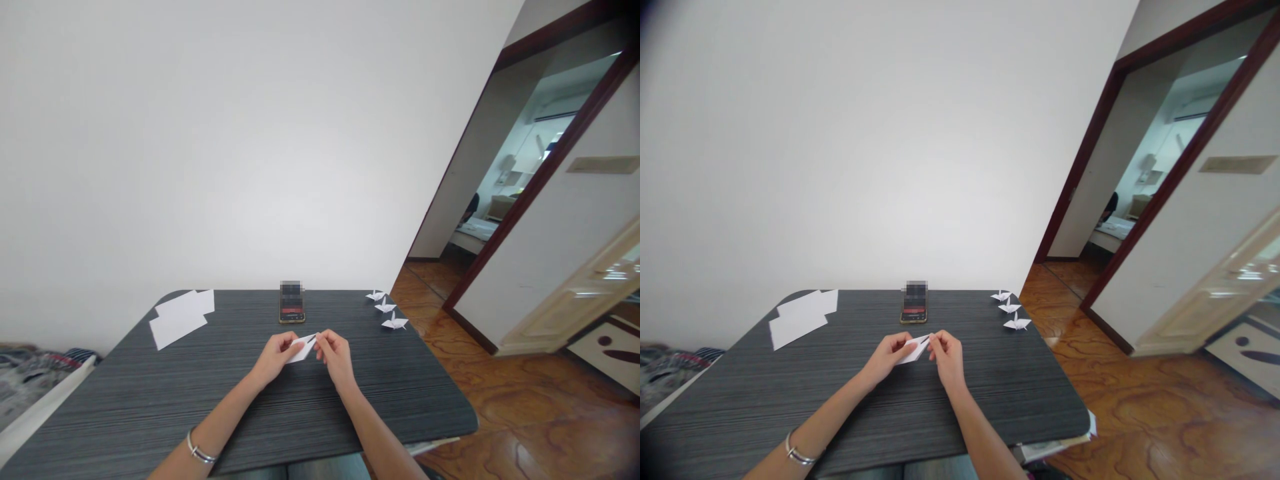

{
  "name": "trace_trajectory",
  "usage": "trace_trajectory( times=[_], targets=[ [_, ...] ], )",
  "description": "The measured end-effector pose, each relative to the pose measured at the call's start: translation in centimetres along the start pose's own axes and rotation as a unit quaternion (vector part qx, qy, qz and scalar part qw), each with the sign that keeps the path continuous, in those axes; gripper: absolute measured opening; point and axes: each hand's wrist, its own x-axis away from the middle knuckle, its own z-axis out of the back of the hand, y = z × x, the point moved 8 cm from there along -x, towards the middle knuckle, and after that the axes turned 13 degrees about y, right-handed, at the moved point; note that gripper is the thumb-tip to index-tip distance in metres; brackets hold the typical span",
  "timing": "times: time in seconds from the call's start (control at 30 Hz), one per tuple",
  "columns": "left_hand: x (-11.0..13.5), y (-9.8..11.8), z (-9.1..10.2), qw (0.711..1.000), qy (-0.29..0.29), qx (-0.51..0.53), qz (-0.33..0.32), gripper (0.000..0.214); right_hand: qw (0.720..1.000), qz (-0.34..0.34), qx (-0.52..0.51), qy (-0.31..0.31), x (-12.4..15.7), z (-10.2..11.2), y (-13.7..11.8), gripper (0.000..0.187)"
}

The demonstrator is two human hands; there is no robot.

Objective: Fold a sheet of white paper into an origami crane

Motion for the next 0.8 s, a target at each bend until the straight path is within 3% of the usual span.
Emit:
trace_trajectory(
  times=[0.17, 0.37, 0.5, 0.8],
  targets=[
    [0.0, 0.1, 0.0, 1.0, 0.003, -0.005, -0.005, 0.032, 1.0, 0.006, 0.002, 0.008, 0.0, 0.2, 0.0, 0.03],
    [0.0, 0.5, 0.2, 0.999, 0.017, -0.025, -0.018, 0.031, 0.999, -0.028, 0.011, -0.033, 0.2, -0.6, 0.8, 0.029],
    [0.0, 0.7, 0.3, 0.999, 0.027, -0.04, -0.025, 0.032, 0.999, -0.013, 0.007, -0.051, 0.3, -0.9, 0.6, 0.025],
    [-0.3, -0.7, 0.3, 0.999, 0.022, 0.028, 0.008, 0.027, 1.0, -0.002, -0.007, 0.002, 0.0, 0.0, 0.4, 0.024]
  ],
)
